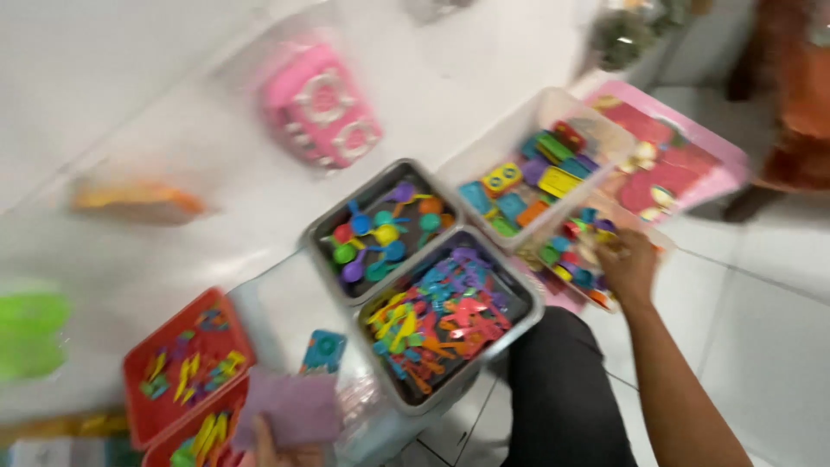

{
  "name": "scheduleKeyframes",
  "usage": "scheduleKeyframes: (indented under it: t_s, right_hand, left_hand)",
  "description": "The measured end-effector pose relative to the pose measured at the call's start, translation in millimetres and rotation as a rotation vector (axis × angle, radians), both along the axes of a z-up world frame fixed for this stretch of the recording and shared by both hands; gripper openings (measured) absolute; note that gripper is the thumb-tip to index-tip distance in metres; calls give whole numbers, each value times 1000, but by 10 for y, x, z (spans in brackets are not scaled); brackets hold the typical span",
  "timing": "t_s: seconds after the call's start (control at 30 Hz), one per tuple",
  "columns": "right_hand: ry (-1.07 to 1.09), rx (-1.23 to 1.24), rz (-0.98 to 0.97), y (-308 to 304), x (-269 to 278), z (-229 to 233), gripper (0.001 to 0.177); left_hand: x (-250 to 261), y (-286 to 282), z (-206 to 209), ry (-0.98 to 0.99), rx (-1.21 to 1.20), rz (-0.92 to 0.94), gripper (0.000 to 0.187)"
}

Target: Sorting, cleaning, and packing small plastic toys into bags and trays.

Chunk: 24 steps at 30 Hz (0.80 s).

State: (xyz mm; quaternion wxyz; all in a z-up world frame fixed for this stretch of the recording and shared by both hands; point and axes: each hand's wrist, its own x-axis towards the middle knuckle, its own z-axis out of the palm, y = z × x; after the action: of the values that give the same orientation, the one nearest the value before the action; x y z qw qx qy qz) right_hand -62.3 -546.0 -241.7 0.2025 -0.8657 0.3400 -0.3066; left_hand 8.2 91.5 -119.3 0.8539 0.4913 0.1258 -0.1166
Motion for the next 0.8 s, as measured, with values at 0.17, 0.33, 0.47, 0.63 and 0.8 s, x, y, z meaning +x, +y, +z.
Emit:
scheduleKeyframes:
  t_s: [0.17,0.33,0.47,0.63,0.8]
  right_hand:
    - [-432,438,135,868,-62,1377,36]
    - [-382,569,674,1965,585,2350,53]
    - [-366,594,1162,3037,1036,2901,48]
    - [-432,149,1052,3723,1479,3117,35]
    - [-273,130,1049,3807,1606,2919,36]
  left_hand:
    - [405,-838,1195,-32,-75,205,43]
    - [775,-985,1258,-72,-112,171,46]
    - [1024,-1191,1441,-41,-201,-15,63]
    - [1013,-1203,1363,-184,-419,-67,57]
    - [1051,-1088,979,-223,-457,-125,58]
